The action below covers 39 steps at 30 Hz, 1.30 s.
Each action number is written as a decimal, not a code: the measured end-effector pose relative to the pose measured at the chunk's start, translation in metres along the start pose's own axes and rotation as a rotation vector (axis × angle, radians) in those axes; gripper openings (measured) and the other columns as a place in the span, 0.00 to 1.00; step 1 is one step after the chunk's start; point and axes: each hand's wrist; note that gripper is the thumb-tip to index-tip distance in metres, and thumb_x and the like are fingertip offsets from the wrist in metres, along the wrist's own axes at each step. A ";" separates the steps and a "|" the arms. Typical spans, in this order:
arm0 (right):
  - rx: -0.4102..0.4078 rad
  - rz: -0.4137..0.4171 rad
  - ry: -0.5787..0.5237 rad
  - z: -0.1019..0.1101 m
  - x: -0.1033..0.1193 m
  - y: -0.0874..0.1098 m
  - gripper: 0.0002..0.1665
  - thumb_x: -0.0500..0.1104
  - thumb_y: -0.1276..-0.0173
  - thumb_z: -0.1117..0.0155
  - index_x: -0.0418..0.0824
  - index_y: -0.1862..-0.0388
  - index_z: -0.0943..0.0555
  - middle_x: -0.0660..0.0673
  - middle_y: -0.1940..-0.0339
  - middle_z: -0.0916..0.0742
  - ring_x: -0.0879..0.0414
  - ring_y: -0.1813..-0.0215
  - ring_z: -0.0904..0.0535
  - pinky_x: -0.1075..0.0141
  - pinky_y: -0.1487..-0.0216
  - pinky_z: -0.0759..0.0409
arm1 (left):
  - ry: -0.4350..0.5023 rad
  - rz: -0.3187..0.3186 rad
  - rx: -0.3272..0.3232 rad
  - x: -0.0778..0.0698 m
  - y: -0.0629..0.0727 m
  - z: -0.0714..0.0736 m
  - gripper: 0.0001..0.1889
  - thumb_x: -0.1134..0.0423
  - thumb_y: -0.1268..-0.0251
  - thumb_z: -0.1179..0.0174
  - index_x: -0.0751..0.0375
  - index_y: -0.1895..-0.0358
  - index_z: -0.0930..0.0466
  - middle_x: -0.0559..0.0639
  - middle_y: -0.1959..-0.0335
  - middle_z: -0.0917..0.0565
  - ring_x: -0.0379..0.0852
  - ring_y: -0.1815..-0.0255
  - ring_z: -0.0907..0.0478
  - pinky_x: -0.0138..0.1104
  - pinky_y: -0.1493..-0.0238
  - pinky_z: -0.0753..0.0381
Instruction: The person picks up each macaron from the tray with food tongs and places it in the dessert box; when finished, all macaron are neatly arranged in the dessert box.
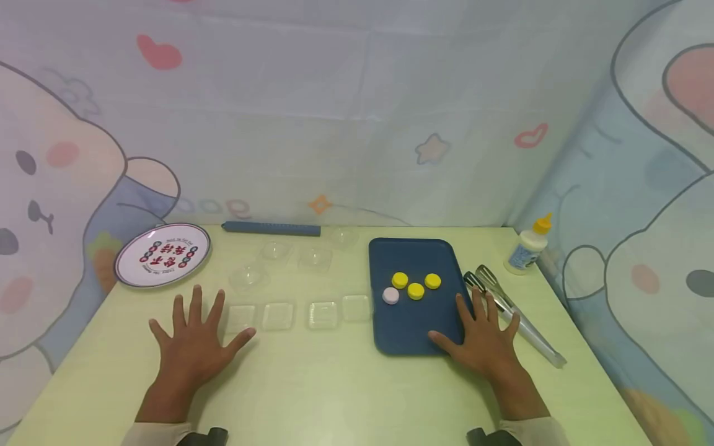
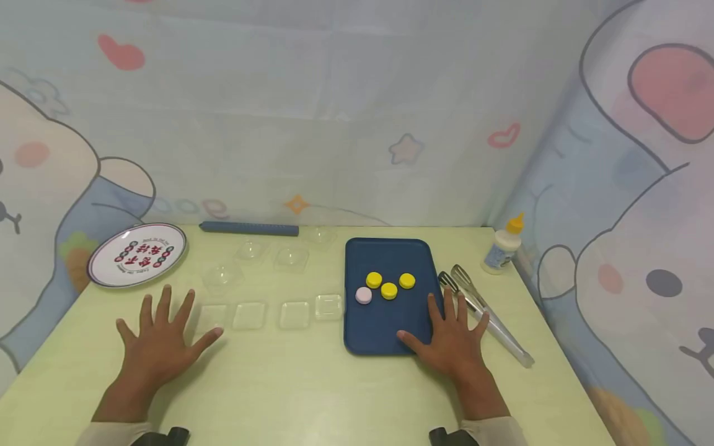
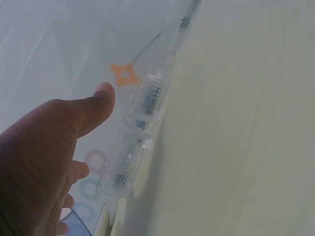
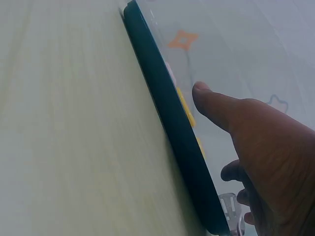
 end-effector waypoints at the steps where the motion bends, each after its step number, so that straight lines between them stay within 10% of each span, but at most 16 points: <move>1: 0.000 0.001 0.002 0.000 0.000 0.000 0.69 0.85 0.32 0.42 0.42 0.09 0.43 0.30 0.07 0.49 0.25 0.08 0.60 0.11 0.25 0.69 | 0.001 0.000 -0.001 0.000 0.000 0.001 0.58 0.18 0.32 0.47 0.58 0.12 0.44 0.76 0.11 0.54 0.86 0.14 0.60 0.91 0.31 0.67; 17: -0.027 0.008 0.011 -0.001 -0.001 -0.003 0.69 0.85 0.32 0.42 0.42 0.09 0.43 0.29 0.07 0.49 0.23 0.09 0.58 0.10 0.26 0.65 | -0.026 -0.061 -0.023 -0.020 0.001 0.000 0.57 0.18 0.32 0.47 0.53 0.11 0.45 0.70 0.09 0.54 0.80 0.11 0.59 0.89 0.27 0.66; 39: -0.134 0.028 0.005 0.015 -0.019 -0.023 0.65 0.81 0.28 0.42 0.40 0.09 0.43 0.29 0.08 0.48 0.26 0.09 0.56 0.11 0.26 0.63 | -0.046 -0.364 -0.022 -0.110 -0.028 -0.010 0.47 0.24 0.30 0.42 0.46 0.15 0.32 0.53 0.13 0.32 0.68 0.10 0.44 0.82 0.20 0.59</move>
Point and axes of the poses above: each hand's wrist, its own y-axis away from the middle knuckle, its own z-axis out of the back of the hand, x = y × z
